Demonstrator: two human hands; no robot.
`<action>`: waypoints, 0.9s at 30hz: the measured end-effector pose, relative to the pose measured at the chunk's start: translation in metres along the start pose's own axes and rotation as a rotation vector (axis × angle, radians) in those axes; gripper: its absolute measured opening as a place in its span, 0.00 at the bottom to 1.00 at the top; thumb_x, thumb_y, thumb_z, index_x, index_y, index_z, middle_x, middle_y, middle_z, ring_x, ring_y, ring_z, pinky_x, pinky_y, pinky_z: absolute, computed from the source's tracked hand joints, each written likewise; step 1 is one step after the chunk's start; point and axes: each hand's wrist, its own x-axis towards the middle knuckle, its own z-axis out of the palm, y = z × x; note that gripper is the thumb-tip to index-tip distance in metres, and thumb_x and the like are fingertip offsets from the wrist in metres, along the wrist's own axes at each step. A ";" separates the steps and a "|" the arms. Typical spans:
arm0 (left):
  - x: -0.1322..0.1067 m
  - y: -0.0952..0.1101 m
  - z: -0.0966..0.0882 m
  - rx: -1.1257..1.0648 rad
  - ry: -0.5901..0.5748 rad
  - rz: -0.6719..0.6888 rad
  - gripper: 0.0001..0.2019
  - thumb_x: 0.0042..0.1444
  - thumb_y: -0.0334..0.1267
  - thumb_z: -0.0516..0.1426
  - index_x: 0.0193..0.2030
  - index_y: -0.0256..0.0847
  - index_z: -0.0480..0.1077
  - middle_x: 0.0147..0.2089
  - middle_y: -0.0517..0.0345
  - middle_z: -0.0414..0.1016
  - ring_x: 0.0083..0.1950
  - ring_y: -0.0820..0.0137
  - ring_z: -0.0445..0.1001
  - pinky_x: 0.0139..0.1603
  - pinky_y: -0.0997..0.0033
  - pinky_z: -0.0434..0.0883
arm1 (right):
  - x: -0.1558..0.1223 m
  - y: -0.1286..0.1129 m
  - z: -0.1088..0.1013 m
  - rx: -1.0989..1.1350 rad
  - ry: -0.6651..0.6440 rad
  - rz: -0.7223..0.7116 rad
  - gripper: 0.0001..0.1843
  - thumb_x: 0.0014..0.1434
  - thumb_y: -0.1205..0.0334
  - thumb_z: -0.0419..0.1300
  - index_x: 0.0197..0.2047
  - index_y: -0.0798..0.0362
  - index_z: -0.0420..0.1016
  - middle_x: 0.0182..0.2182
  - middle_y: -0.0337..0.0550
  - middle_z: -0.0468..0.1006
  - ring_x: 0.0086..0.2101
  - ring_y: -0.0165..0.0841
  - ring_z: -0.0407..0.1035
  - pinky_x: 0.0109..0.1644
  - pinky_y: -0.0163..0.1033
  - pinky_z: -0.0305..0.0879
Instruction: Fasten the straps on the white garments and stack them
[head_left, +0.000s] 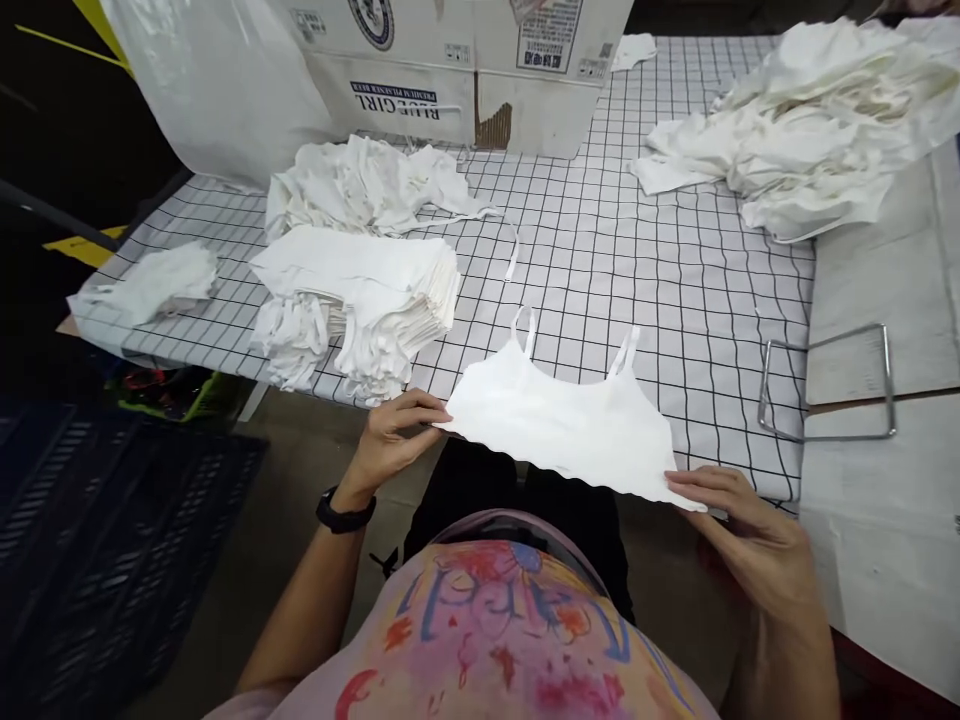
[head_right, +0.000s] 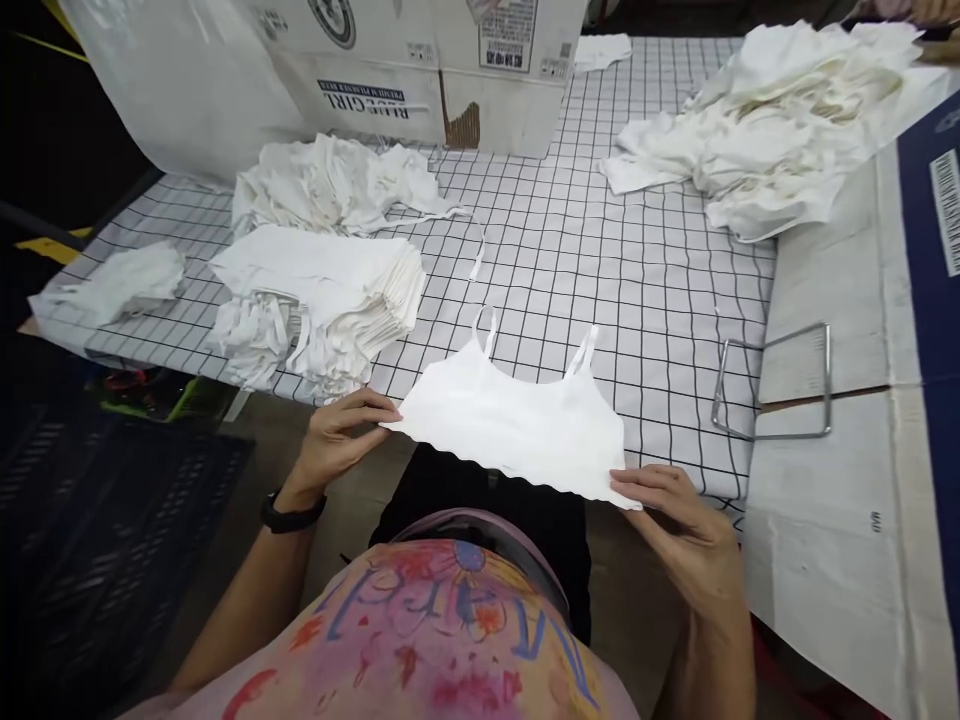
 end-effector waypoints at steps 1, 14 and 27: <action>-0.001 0.000 0.000 0.006 0.013 -0.007 0.12 0.59 0.25 0.62 0.43 0.46 0.83 0.41 0.55 0.82 0.42 0.70 0.82 0.42 0.71 0.78 | 0.000 -0.002 0.000 -0.008 0.003 0.002 0.15 0.62 0.68 0.68 0.48 0.37 0.87 0.45 0.40 0.85 0.45 0.41 0.77 0.52 0.49 0.73; 0.001 0.002 0.007 -0.074 0.119 -0.135 0.07 0.59 0.31 0.63 0.41 0.45 0.83 0.40 0.55 0.83 0.44 0.66 0.80 0.44 0.67 0.77 | 0.000 -0.028 0.001 0.009 0.070 0.007 0.19 0.63 0.71 0.66 0.50 0.37 0.86 0.44 0.40 0.86 0.43 0.39 0.80 0.47 0.46 0.78; 0.000 0.000 0.005 -0.048 0.063 -0.097 0.08 0.60 0.30 0.63 0.43 0.45 0.82 0.42 0.54 0.82 0.45 0.66 0.79 0.47 0.65 0.76 | -0.004 -0.028 0.002 -0.060 0.042 -0.044 0.19 0.63 0.71 0.67 0.50 0.37 0.86 0.47 0.41 0.85 0.45 0.40 0.79 0.49 0.48 0.77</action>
